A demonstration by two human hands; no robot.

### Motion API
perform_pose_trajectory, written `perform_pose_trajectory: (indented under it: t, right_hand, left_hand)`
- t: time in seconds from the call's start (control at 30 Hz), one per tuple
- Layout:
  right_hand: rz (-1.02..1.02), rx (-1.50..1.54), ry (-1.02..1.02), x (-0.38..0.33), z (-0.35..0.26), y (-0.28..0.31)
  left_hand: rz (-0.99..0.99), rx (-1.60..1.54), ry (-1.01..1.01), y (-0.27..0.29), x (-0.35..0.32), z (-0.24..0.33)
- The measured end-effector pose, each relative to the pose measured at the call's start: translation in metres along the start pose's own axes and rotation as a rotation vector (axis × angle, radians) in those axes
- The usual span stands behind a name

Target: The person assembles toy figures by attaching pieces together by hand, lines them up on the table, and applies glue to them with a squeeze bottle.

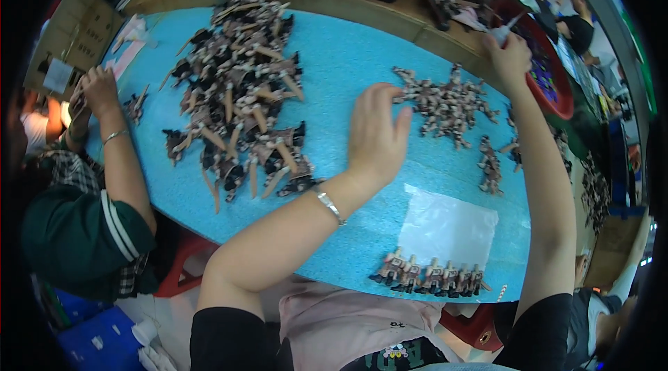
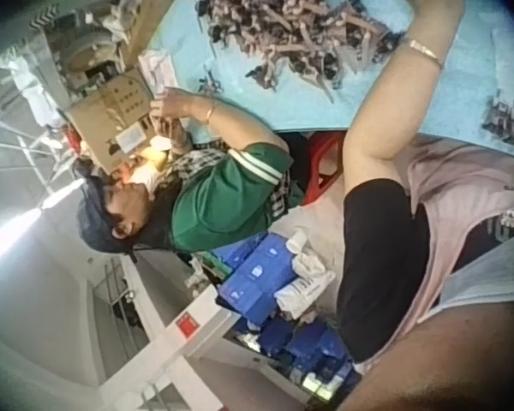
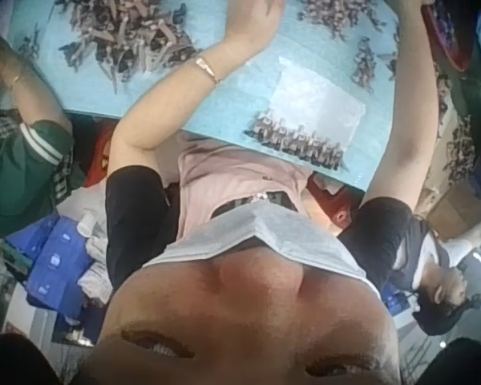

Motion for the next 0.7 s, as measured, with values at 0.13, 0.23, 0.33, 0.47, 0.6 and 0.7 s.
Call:
perform_pose_trajectory:
  t: [0.13, 0.23, 0.33, 0.47, 0.6, 0.7]
  right_hand:
    - [0.231, 0.155, 0.235, -0.011, 0.009, 0.02]
    - [0.06, 0.806, 0.249, -0.063, -0.004, 0.046]
    - [-0.247, 0.954, 0.096, -0.137, -0.001, 0.08]
    - [-0.449, 1.093, 0.02, -0.242, 0.009, 0.115]
    - [-0.48, 1.121, -0.114, -0.313, 0.031, 0.141]
    - [-0.365, 1.25, -0.219, -0.345, 0.035, 0.155]
  left_hand:
    - [-0.007, 0.02, 0.027, -0.002, 0.0, 0.003]
    - [0.036, 0.005, -0.001, 0.0, -0.004, -0.001]
    - [0.033, 0.021, 0.012, 0.003, -0.006, -0.004]
    - [0.051, 0.059, 0.0, -0.006, -0.002, -0.009]
    - [0.022, 0.075, 0.076, -0.003, 0.004, -0.017]
    - [0.041, -0.036, 0.118, 0.01, 0.009, -0.009]
Point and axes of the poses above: each hand's wrist, its own x-axis towards the middle knuckle, its own y-axis out of the back of the hand, z = x × y, the point moved 4 cm from there along x, towards the middle knuckle, and after that the axes turned 5 degrees about -z, right-handed, at the moved point
